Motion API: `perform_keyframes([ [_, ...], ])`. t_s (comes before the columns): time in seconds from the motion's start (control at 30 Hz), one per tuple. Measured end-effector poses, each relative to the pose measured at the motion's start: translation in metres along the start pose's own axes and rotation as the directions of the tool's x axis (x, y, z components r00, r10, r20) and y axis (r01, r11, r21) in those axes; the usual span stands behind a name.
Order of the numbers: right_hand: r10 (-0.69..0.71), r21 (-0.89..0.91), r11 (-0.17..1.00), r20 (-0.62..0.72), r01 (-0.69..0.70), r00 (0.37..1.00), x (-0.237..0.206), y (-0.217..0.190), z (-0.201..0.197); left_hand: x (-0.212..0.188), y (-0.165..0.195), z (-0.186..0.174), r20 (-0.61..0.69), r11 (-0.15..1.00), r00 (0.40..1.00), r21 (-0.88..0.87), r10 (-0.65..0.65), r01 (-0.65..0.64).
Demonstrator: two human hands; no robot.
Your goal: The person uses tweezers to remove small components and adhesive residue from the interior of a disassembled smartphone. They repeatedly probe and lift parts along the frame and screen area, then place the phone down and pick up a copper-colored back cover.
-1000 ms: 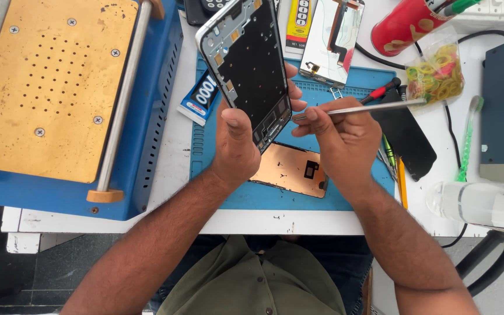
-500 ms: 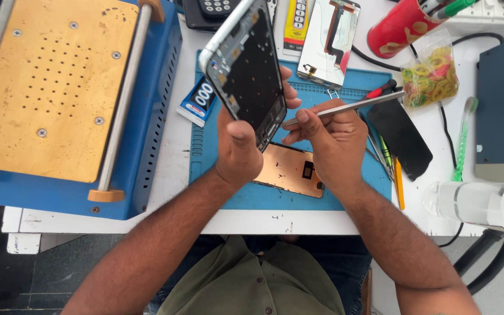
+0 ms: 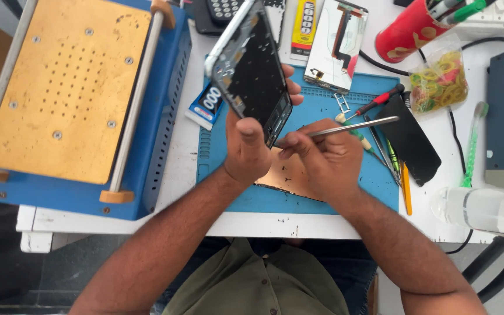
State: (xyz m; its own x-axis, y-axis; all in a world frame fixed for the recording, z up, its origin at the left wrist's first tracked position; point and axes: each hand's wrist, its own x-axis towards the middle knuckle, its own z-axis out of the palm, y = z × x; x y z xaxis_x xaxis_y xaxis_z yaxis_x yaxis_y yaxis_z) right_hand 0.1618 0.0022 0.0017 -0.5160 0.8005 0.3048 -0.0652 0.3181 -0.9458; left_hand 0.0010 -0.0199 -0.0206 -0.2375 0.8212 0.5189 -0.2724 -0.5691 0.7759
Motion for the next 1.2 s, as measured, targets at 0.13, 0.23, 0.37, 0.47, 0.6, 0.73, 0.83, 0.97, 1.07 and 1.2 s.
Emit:
perform_keyframes([
  [0.13,-0.080,-0.234,0.971,-0.149,0.043,0.986,0.013,0.001,-0.012,-0.003,0.004,0.003,-0.001,0.999,0.999,-0.037,-0.040,0.040],
  [0.23,-0.148,-0.236,0.966,-0.148,0.110,0.978,0.014,0.000,-0.014,-0.002,0.005,0.003,-0.004,0.997,0.999,-0.069,-0.039,0.039],
  [0.37,-0.219,-0.317,0.932,-0.103,0.177,0.970,0.014,-0.004,-0.013,0.000,0.008,0.003,0.003,0.995,0.999,-0.097,-0.034,0.034],
  [0.47,-0.326,-0.441,0.856,-0.053,0.271,0.944,0.015,-0.006,-0.011,0.002,0.009,0.005,-0.019,0.994,0.998,-0.095,-0.052,0.050],
  [0.6,-0.438,-0.525,0.756,0.037,0.391,0.898,0.021,-0.002,-0.012,-0.001,0.011,0.009,-0.047,0.971,0.992,-0.217,-0.113,0.101],
  [0.73,-0.356,-0.428,0.854,-0.067,0.296,0.932,0.020,0.001,-0.015,-0.004,0.009,0.010,0.016,0.977,0.997,-0.200,-0.074,0.075],
  [0.83,-0.180,-0.230,0.962,-0.127,0.147,0.976,0.018,0.003,-0.014,-0.003,0.005,0.005,0.036,0.993,0.998,-0.112,-0.042,0.046],
  [0.97,0.046,-0.021,0.999,-0.049,-0.047,0.998,0.020,0.004,-0.018,-0.004,0.000,0.003,0.047,0.999,0.999,-0.031,-0.026,0.027],
  [1.07,0.293,0.184,0.940,-0.010,-0.286,0.956,0.022,0.010,-0.020,-0.005,-0.003,0.002,0.062,1.000,0.998,-0.004,-0.014,0.014],
  [1.2,0.389,0.163,0.911,-0.037,-0.379,0.920,0.019,0.020,-0.023,-0.005,-0.003,0.004,0.149,0.999,0.989,0.032,0.003,-0.008],
])
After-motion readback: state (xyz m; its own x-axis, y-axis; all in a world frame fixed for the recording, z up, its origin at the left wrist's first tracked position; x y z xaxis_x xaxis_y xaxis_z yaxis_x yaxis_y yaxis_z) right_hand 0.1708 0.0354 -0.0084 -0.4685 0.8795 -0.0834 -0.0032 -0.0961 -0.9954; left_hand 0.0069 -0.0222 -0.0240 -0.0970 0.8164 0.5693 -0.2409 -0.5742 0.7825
